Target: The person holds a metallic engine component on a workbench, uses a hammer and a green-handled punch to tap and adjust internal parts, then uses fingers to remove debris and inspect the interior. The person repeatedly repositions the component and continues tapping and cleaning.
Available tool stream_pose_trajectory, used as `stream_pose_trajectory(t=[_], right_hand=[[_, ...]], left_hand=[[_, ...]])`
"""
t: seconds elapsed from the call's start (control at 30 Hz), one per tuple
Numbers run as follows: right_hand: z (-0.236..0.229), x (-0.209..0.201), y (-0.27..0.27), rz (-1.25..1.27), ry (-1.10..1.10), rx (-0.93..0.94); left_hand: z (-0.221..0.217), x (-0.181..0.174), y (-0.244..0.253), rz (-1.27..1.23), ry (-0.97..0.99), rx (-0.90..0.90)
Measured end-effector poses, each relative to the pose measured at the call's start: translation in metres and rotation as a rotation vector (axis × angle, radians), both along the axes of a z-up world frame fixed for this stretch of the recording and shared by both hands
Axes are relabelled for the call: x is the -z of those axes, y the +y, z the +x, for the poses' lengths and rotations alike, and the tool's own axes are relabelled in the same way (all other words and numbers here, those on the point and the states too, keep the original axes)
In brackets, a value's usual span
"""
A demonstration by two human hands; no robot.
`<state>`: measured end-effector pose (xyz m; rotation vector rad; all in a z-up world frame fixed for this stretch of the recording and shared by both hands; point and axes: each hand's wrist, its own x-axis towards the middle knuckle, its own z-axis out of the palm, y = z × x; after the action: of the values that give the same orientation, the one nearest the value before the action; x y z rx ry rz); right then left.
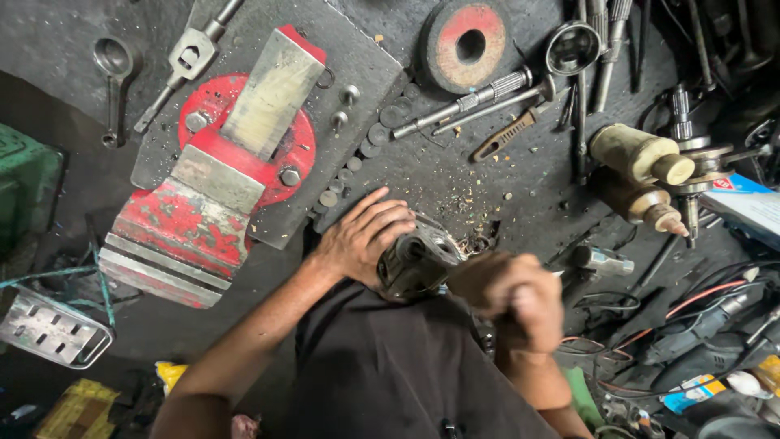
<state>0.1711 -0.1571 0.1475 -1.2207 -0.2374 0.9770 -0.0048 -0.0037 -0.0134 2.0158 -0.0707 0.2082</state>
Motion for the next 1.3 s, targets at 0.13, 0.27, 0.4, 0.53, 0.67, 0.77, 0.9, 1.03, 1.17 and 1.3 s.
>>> stream_pose_trajectory(t=[0.13, 0.27, 0.4, 0.53, 0.67, 0.77, 0.9, 1.03, 1.17, 1.3], right_hand=[[0.001, 0.005, 0.006, -0.206, -0.056, -0.321], [-0.004, 0.027, -0.006, 0.115, 0.192, 0.327], [-0.007, 0.028, -0.021, 0.223, 0.376, 0.567], [-0.009, 0.012, -0.011, 0.087, 0.083, 0.262], [-0.009, 0.004, 0.012, -0.155, -0.224, -0.239], [-0.024, 0.011, 0.022, 0.006, -0.114, -0.027], [-0.053, 0.028, 0.011, 0.157, -0.095, 0.227], [-0.037, 0.043, -0.005, 0.317, -0.003, 0.120], [0.004, 0.044, -0.009, 0.513, 0.179, 0.204], [-0.028, 0.010, -0.009, 0.278, -0.004, 0.194]], left_hand=[[0.005, -0.001, 0.004, -0.021, 0.005, 0.011], [0.005, -0.006, 0.005, -0.043, -0.030, -0.032], [0.007, -0.008, 0.005, -0.060, -0.050, -0.043], [0.003, -0.007, 0.004, -0.076, -0.053, -0.032], [0.004, -0.007, 0.004, -0.009, 0.015, 0.007], [0.004, -0.007, 0.005, -0.012, 0.027, -0.001], [0.002, -0.009, 0.004, 0.042, 0.010, -0.019], [0.004, -0.012, 0.008, -0.002, 0.029, -0.001], [0.004, -0.016, 0.009, -0.079, -0.070, -0.063], [0.000, -0.012, 0.006, 0.036, -0.051, -0.058]])
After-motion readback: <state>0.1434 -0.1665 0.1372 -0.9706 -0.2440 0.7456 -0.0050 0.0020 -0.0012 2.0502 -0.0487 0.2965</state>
